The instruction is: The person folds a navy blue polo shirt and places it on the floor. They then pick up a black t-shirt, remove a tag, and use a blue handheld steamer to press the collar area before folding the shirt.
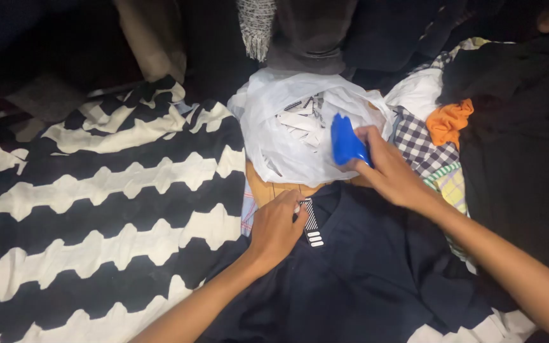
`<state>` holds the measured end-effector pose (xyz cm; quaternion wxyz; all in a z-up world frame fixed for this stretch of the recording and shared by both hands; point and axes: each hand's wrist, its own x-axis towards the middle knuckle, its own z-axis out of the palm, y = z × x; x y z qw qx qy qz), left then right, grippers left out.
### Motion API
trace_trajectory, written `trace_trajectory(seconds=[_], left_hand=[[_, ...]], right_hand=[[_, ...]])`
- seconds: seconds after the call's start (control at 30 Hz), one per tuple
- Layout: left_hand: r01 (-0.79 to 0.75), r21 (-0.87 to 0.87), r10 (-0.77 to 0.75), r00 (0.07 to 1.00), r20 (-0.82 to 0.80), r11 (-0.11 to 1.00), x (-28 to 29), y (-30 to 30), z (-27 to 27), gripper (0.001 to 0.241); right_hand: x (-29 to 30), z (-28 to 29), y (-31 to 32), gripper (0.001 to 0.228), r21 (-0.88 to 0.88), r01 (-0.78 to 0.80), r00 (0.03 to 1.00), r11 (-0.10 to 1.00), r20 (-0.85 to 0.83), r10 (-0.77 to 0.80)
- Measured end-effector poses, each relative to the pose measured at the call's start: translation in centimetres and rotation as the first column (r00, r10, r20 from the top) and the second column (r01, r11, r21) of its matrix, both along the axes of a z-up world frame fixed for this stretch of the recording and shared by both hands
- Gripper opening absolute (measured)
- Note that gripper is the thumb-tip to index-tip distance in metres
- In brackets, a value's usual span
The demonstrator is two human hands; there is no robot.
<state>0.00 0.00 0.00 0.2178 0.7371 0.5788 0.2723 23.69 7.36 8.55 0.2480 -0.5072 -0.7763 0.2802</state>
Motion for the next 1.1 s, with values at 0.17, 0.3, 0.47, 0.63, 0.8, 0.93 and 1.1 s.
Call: trace_trajectory(seconds=[0.17, 0.3, 0.47, 0.63, 0.8, 0.93, 1.1], left_hand=[[0.016, -0.006, -0.016, 1.000, 0.019, 1.000, -0.1, 0.1, 0.2, 0.010], [0.025, -0.009, -0.025, 1.000, 0.018, 1.000, 0.0, 0.1, 0.5, 0.011], [0.028, -0.013, -0.028, 1.000, -0.003, 1.000, -0.2, 0.0, 0.3, 0.011], [0.030, -0.021, -0.030, 1.000, -0.007, 0.999, -0.2, 0.0, 0.6, 0.011], [0.028, -0.012, -0.029, 1.000, -0.009, 1.000, -0.3, -0.1, 0.5, 0.010], [0.026, -0.008, -0.026, 1.000, -0.008, 1.000, -0.3, 0.0, 0.0, 0.011], [0.083, -0.011, -0.083, 0.997, -0.009, 0.997, -0.6, 0.4, -0.6, 0.019]], right_hand=[[-0.2, -2.8, 3.6, 0.053, 0.156, -0.108, 0.984, 0.982, 0.158, 0.083], [0.8, -6.7, 5.7, 0.054, 0.316, -0.159, 0.957, 0.935, 0.283, 0.067], [1.9, -9.0, 6.7, 0.053, 0.364, -0.127, 0.954, 0.923, 0.301, 0.012], [1.6, -8.9, 6.4, 0.057, 0.412, -0.101, 0.933, 0.906, 0.354, -0.057], [1.2, -7.9, 5.7, 0.066, 0.394, -0.043, 0.939, 0.918, 0.330, -0.098], [1.5, -6.0, 3.7, 0.066, 0.391, -0.012, 0.948, 0.920, 0.297, -0.114], [2.5, -3.9, 1.3, 0.037, 0.113, 0.020, 0.963, 0.993, 0.266, -0.049]])
